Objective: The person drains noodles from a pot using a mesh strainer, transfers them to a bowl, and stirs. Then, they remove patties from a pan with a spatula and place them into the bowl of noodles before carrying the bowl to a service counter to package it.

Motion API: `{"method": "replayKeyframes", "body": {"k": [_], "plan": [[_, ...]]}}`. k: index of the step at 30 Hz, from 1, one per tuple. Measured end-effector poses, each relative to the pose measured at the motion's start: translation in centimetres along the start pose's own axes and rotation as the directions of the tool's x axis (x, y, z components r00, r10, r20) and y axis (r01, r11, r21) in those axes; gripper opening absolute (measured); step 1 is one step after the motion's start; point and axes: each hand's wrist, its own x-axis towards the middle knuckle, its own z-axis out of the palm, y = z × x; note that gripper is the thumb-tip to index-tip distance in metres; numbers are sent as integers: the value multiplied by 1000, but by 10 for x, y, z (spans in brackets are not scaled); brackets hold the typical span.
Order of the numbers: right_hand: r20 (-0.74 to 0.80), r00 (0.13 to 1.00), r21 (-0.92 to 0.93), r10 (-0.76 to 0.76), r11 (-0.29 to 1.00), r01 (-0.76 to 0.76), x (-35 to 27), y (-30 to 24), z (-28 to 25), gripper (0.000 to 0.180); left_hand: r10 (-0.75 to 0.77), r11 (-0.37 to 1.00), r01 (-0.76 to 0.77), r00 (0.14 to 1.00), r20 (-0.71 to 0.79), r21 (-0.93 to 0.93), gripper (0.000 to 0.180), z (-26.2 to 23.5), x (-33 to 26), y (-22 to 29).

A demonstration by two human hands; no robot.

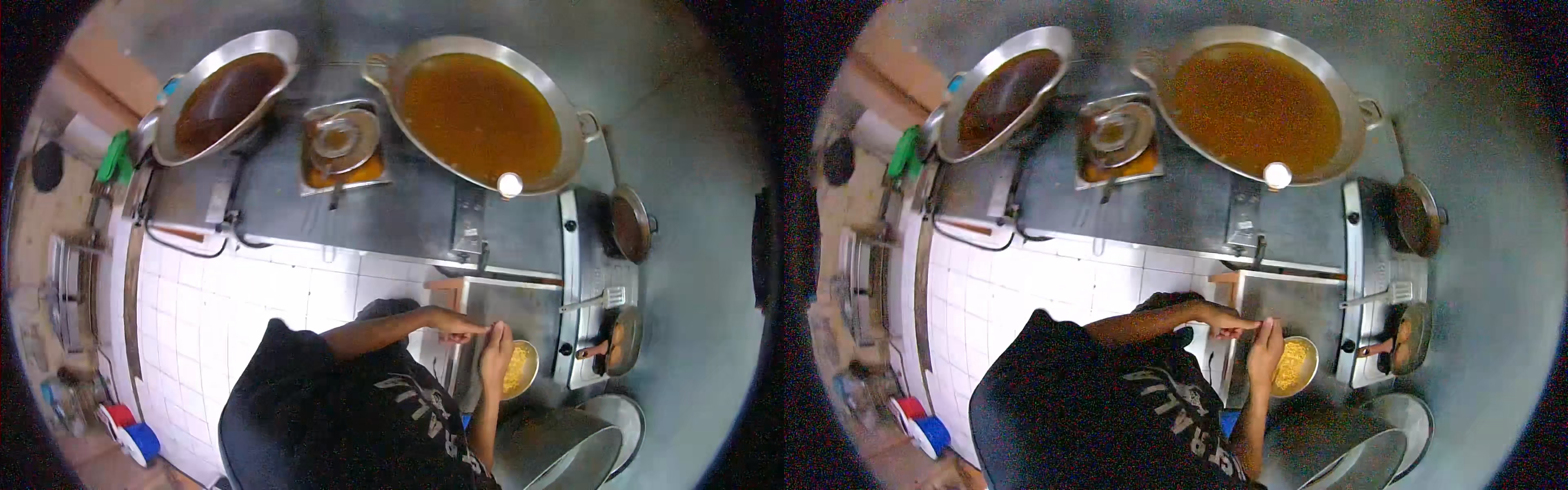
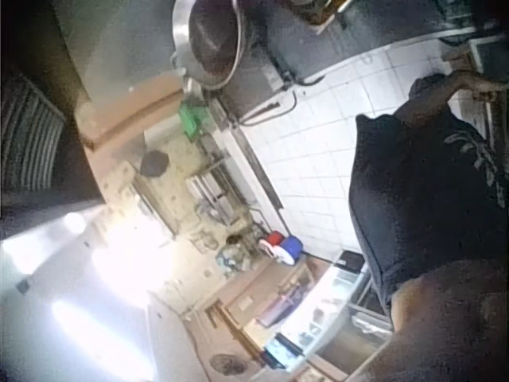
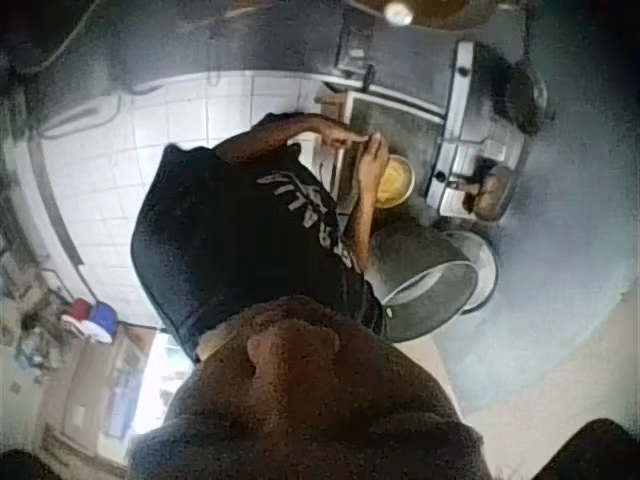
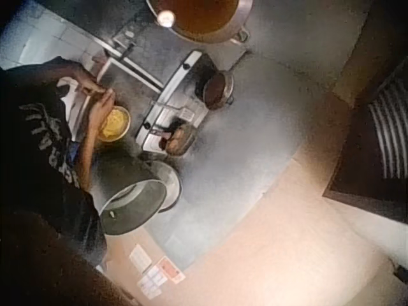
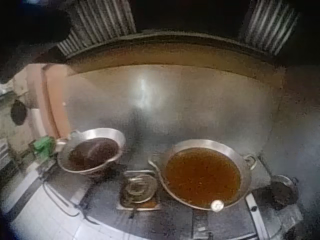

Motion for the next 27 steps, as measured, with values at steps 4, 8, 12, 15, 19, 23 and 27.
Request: {"method": "replayKeyframes", "body": {"k": [4,8,12,15,19,23,27], "plan": [[172,884,-80,-434,888,452,10,-53,61,25,-65,998,64,926,-372,-14,54,10,-88,-69],[877,474,249,-81,920,-303,5,-154,125,33,-46,964,-138,756,-653,-227,19,21,-166,-199],[988,147,147,-48,592,-793,-11,-193,249,59,-178,797,-579,48,-983,-172,14,79,-204,-392],[887,278,54,368,516,-855,24,-152,360,76,-716,403,-790,43,-696,-463,13,132,-192,-448],[634,679,404,369,591,-698,56,-135,423,69,-698,232,-715,350,-624,-660,16,217,-180,-513],[708,646,468,285,496,-731,68,-163,446,39,-702,66,-720,458,-545,-691,20,253,-186,-532],[820,521,400,238,412,-819,142,-190,442,19,-683,88,-737,445,-579,-670,24,209,-223,-541]]}}
